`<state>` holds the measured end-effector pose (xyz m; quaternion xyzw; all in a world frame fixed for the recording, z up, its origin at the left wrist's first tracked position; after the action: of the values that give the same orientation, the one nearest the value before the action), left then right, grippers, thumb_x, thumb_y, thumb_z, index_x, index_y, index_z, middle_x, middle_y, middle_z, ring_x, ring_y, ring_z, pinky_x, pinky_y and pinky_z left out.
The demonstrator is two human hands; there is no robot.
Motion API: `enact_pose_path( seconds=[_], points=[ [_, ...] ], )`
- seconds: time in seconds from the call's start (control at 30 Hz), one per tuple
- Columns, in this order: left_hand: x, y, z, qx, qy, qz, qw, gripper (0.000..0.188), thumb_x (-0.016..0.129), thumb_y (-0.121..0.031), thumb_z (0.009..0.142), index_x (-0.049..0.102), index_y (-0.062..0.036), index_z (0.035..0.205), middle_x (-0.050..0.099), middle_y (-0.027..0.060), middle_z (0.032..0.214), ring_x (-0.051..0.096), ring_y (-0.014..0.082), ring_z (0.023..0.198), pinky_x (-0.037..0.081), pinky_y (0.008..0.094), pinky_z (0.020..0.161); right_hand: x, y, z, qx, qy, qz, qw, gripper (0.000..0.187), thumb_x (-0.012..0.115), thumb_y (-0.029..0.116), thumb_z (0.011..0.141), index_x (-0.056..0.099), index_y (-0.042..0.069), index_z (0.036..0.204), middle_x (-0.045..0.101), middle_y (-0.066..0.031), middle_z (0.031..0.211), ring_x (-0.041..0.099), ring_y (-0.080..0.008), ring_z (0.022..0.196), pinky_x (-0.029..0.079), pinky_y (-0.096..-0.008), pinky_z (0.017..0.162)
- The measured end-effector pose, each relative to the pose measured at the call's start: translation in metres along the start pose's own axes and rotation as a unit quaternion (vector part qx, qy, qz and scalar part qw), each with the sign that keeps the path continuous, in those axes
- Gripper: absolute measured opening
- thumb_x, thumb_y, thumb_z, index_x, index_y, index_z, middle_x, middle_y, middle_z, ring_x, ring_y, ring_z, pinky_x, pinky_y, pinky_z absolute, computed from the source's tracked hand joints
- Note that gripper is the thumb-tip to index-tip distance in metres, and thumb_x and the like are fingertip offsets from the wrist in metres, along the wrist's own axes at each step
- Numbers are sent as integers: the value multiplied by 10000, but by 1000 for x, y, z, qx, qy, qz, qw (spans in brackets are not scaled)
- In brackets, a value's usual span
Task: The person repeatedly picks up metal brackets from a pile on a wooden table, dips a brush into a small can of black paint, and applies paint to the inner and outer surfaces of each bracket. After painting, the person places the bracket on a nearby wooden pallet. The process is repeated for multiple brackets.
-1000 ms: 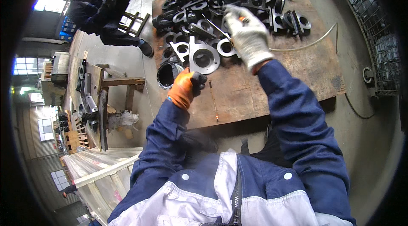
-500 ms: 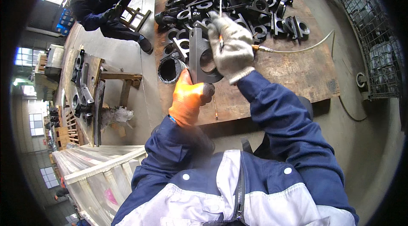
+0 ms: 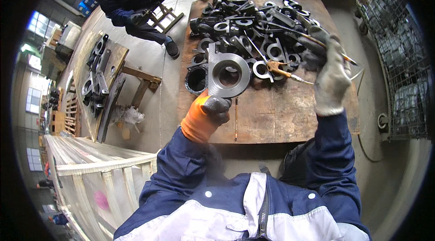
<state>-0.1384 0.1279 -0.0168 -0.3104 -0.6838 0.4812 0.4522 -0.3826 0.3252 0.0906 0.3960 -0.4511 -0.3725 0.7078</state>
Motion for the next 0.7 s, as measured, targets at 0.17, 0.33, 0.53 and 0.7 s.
enact_pose_path(
  seconds=[0.17, 0.33, 0.53, 0.7],
  points=[
    [-6, -12, 4, -7, -58, 2, 998, 446, 653, 19, 848, 520, -61, 1266, 603, -5, 941, 586, 88, 799, 514, 240, 626, 5, 27, -21, 15, 49, 49, 997, 404, 475, 357, 1046, 618, 36, 1245, 719, -210, 1016, 732, -230, 677, 528, -220, 451],
    [18, -50, -15, 227, -35, 368, 901, 402, 676, -75, 808, 558, -54, 1192, 585, 3, 849, 565, 77, 712, 464, 262, 609, 23, 34, -42, -9, 77, 69, 995, 332, 503, 289, 1039, 588, 44, 1247, 707, -217, 1056, 740, -260, 733, 542, -247, 460],
    [56, -39, -15, -130, 201, -527, 815, 391, 716, -170, 776, 560, -97, 1128, 502, -90, 722, 514, 27, 579, 379, 257, 585, 10, 37, -21, 9, -12, 55, 998, 291, 526, 260, 1033, 573, 41, 1217, 703, -165, 986, 676, -153, 624, 522, -216, 456],
    [70, -61, -17, -126, 281, -573, 759, 374, 734, -169, 810, 549, -124, 1131, 557, -141, 674, 537, 2, 494, 405, 221, 534, 18, 16, -30, 120, 75, 123, 982, 293, 493, 241, 1035, 558, 36, 1233, 699, -192, 1064, 717, -187, 715, 526, -225, 464]
  ],
)
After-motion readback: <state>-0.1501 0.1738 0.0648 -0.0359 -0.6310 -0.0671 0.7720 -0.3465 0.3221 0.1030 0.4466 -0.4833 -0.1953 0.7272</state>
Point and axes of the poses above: each hand's wrist, its own z-axis towards the middle knuckle, its own x-axis out of the palm, y = z × x, the point moved 7 cm from there along z, towards the middle knuckle
